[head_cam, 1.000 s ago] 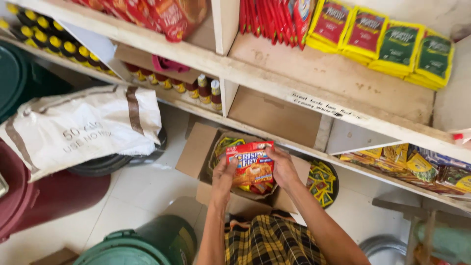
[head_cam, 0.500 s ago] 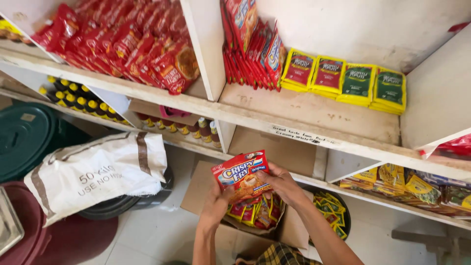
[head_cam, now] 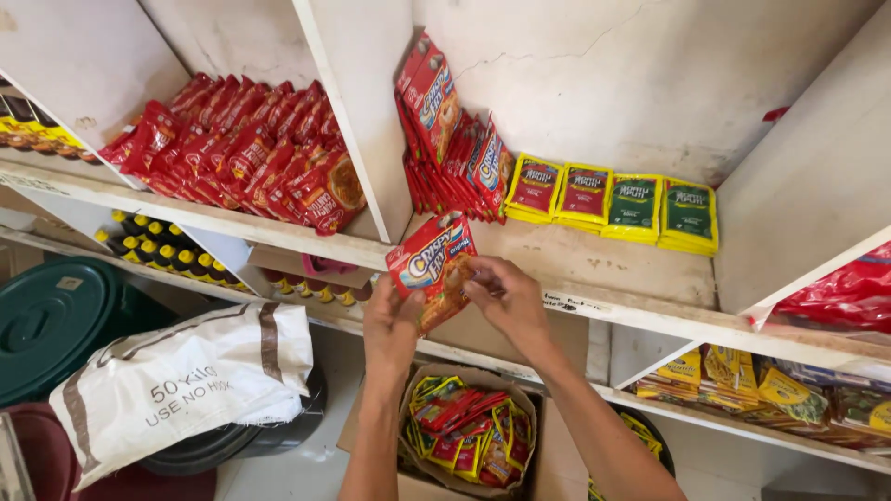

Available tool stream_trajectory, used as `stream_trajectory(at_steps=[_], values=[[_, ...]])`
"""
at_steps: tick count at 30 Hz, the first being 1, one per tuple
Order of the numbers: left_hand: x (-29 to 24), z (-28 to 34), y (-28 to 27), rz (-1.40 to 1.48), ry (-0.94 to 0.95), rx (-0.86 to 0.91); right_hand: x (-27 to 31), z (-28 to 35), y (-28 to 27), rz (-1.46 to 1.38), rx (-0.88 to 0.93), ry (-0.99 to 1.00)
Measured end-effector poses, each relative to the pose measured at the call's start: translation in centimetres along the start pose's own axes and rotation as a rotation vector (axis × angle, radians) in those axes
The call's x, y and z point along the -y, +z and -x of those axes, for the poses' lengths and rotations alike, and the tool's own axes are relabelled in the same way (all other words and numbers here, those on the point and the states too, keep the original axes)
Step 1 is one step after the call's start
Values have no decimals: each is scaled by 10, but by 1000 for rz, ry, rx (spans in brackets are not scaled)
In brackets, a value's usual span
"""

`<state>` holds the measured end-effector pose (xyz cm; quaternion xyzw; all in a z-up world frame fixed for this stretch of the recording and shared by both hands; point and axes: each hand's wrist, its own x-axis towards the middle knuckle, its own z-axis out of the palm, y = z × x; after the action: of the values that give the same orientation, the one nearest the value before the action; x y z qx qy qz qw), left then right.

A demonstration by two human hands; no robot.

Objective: Stocking and arranging seasoning packets from a box onto wooden grocery shelves.

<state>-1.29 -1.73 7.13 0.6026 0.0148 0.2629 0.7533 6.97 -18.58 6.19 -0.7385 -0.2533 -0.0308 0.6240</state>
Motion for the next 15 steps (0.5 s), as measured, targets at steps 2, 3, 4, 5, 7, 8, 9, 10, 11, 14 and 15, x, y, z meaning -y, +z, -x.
stream_trajectory(at_steps=[2,3,4,5,7,8,9,10,11,14,15], values=[[-21,-10,9,-16,-10,10,8,-20,-4,12,48,5],[-32,-16,12,-33,-28,17,12,-30,-6,24,99,19],[-39,-25,16,-31,-19,17,16,-41,-10,25,99,9],[-46,-34,18,-24,25,26,20,-51,-14,-21,109,33],[-56,-58,24,-16,76,29,24,-78,-20,-65,128,52],[-58,-71,27,-117,131,20,24,-91,-24,-124,156,22],[-61,-85,30,-217,185,10,23,-105,-27,-182,183,-8],[-53,-103,34,-214,194,7,34,-118,-28,-179,186,-17],[-47,-121,39,-257,184,-27,46,-131,-29,-190,202,33],[-22,-167,53,-253,239,-79,51,-169,-32,-279,259,47],[-14,-182,58,-208,302,-95,49,-182,-34,-361,300,14]])
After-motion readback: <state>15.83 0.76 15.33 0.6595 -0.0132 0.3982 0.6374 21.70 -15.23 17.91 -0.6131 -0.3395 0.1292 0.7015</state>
